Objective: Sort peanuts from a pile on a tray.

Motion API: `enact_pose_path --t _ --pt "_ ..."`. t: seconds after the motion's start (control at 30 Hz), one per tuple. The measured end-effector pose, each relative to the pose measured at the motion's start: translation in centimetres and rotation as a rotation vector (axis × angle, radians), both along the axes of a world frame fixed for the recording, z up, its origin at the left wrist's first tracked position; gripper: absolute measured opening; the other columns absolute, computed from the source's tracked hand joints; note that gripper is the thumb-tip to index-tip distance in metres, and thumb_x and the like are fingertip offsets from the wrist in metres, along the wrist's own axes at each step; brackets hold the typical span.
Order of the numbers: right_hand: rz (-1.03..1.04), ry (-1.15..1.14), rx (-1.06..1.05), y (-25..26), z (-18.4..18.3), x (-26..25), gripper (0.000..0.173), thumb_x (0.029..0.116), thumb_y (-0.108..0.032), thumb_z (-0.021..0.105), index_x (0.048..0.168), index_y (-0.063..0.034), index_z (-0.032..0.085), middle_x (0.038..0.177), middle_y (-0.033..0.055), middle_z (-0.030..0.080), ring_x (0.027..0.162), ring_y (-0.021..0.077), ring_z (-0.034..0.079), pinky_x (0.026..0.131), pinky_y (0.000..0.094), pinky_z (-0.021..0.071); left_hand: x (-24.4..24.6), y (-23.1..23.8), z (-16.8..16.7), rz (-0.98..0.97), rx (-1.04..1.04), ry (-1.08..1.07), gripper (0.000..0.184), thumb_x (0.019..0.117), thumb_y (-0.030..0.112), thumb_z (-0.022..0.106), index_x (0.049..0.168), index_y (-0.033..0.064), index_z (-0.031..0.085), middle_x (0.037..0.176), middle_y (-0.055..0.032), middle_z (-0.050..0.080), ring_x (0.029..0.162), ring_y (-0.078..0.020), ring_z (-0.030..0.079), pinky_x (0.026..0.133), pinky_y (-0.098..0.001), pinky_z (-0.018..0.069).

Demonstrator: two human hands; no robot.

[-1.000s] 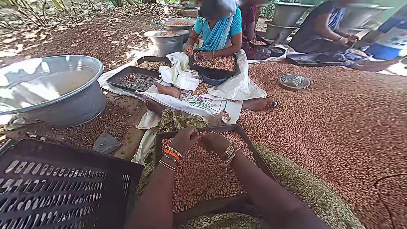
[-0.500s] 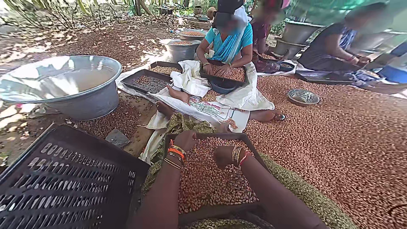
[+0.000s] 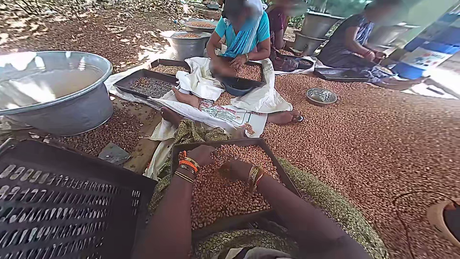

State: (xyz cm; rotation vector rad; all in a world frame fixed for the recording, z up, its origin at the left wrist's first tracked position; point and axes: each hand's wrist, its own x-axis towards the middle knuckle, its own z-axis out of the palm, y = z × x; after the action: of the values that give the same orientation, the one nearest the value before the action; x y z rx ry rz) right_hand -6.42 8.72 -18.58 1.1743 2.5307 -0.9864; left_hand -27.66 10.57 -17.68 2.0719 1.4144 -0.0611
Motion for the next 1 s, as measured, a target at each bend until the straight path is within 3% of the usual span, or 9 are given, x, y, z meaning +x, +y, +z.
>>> enact_pose_path --t 0.07,0.2,0.27,0.37,0.47,0.57,0.73,0.83,1.0 --pt "-0.145 -0.147 0.079 0.1 -1.1 0.1 0.041 0.1015 -0.015 0.058 0.142 -0.0120 0.059 0.127 0.0225 0.068 0.119 0.0420 0.065 0.100 0.0657 0.0497 0.0 0.0 -0.8 -0.044 -0.045 0.077 0.045 0.0930 0.020 0.075 0.134 0.0062 0.063 0.118 -0.0224 0.068 0.110 -0.0400 0.065 0.097 -0.0631 0.0486" --pt "-0.372 -0.335 0.135 0.1 1.1 0.2 0.056 0.1032 -0.013 0.052 0.157 -0.0174 0.039 0.134 0.0253 0.063 0.121 0.0469 0.064 0.095 0.0675 0.0511 -0.3 -0.4 -0.7 0.108 -0.015 0.221 0.038 0.0923 0.013 0.070 0.130 0.0075 0.065 0.134 -0.0183 0.064 0.128 -0.0393 0.059 0.101 -0.0653 0.0469" --pt "-0.261 -0.209 0.140 0.0 1.9 1.3 0.047 0.1019 -0.013 0.057 0.148 -0.0079 0.050 0.126 0.0247 0.067 0.116 0.0423 0.066 0.098 0.0608 0.0520 -0.5 -0.3 -0.3 0.157 0.008 0.181 0.037 0.0947 0.014 0.067 0.131 0.0075 0.064 0.132 -0.0182 0.065 0.126 -0.0381 0.061 0.102 -0.0633 0.0474" --pt "0.057 0.059 0.117 -1.5 2.0 2.5 0.020 0.0985 -0.011 0.066 0.110 0.0033 0.074 0.110 0.0215 0.072 0.109 0.0353 0.067 0.102 0.0532 0.0493 0.2 -0.4 -0.1 0.037 0.008 -0.027 0.037 0.0960 0.018 0.071 0.130 0.0048 0.063 0.109 -0.0197 0.068 0.100 -0.0351 0.066 0.094 -0.0573 0.0515" --pt "0.116 -0.012 0.105 -3.5 0.8 1.8 0.019 0.0986 -0.017 0.067 0.106 -0.0020 0.076 0.104 0.0191 0.072 0.103 0.0370 0.068 0.093 0.0600 0.0524 1.2 -0.8 -0.6 -0.207 -0.095 -0.209 0.034 0.0917 0.016 0.077 0.120 -0.0002 0.067 0.087 -0.0138 0.063 0.074 -0.0228 0.055 0.077 -0.0464 0.0488" --pt "0.078 -0.096 0.078 -3.8 -0.8 1.3 0.022 0.1005 -0.019 0.064 0.109 -0.0022 0.074 0.111 0.0204 0.071 0.109 0.0385 0.067 0.095 0.0616 0.0515 1.8 -1.1 -1.0 -0.278 -0.209 -0.024 0.036 0.0910 0.011 0.077 0.124 0.0005 0.068 0.106 -0.0192 0.070 0.096 -0.0316 0.067 0.091 -0.0543 0.0522" --pt "-0.019 0.046 0.013 -2.5 -0.2 2.6 0.023 0.0977 -0.015 0.067 0.108 0.0050 0.073 0.105 0.0220 0.072 0.101 0.0344 0.068 0.095 0.0540 0.0516 0.4 -0.5 -0.7 0.015 -0.018 0.190 0.033 0.0934 0.015 0.070 0.125 0.0038 0.068 0.129 -0.0210 0.066 0.125 -0.0413 0.060 0.101 -0.0665 0.0463" --pt "-0.005 0.040 -0.026 -2.7 1.2 2.5 0.019 0.0935 -0.006 0.069 0.106 0.0084 0.070 0.100 0.0221 0.070 0.094 0.0323 0.067 0.089 0.0506 0.0511 -0.1 -0.1 -0.2 0.181 0.026 0.130 0.035 0.0969 0.020 0.068 0.129 0.0073 0.064 0.130 -0.0191 0.066 0.124 -0.0383 0.062 0.101 -0.0623 0.0480" --pt "0.284 -0.275 -0.016 -3.0 2.8 0.0 0.018 0.0991 -0.010 0.063 0.106 0.0042 0.072 0.105 0.0239 0.071 0.103 0.0421 0.068 0.090 0.0645 0.0510 0.0 0.2 -0.4 0.202 0.035 0.072 0.034 0.0998 0.024 0.065 0.130 0.0076 0.064 0.123 -0.0194 0.068 0.118 -0.0367 0.064 0.100 -0.0593 0.0491"
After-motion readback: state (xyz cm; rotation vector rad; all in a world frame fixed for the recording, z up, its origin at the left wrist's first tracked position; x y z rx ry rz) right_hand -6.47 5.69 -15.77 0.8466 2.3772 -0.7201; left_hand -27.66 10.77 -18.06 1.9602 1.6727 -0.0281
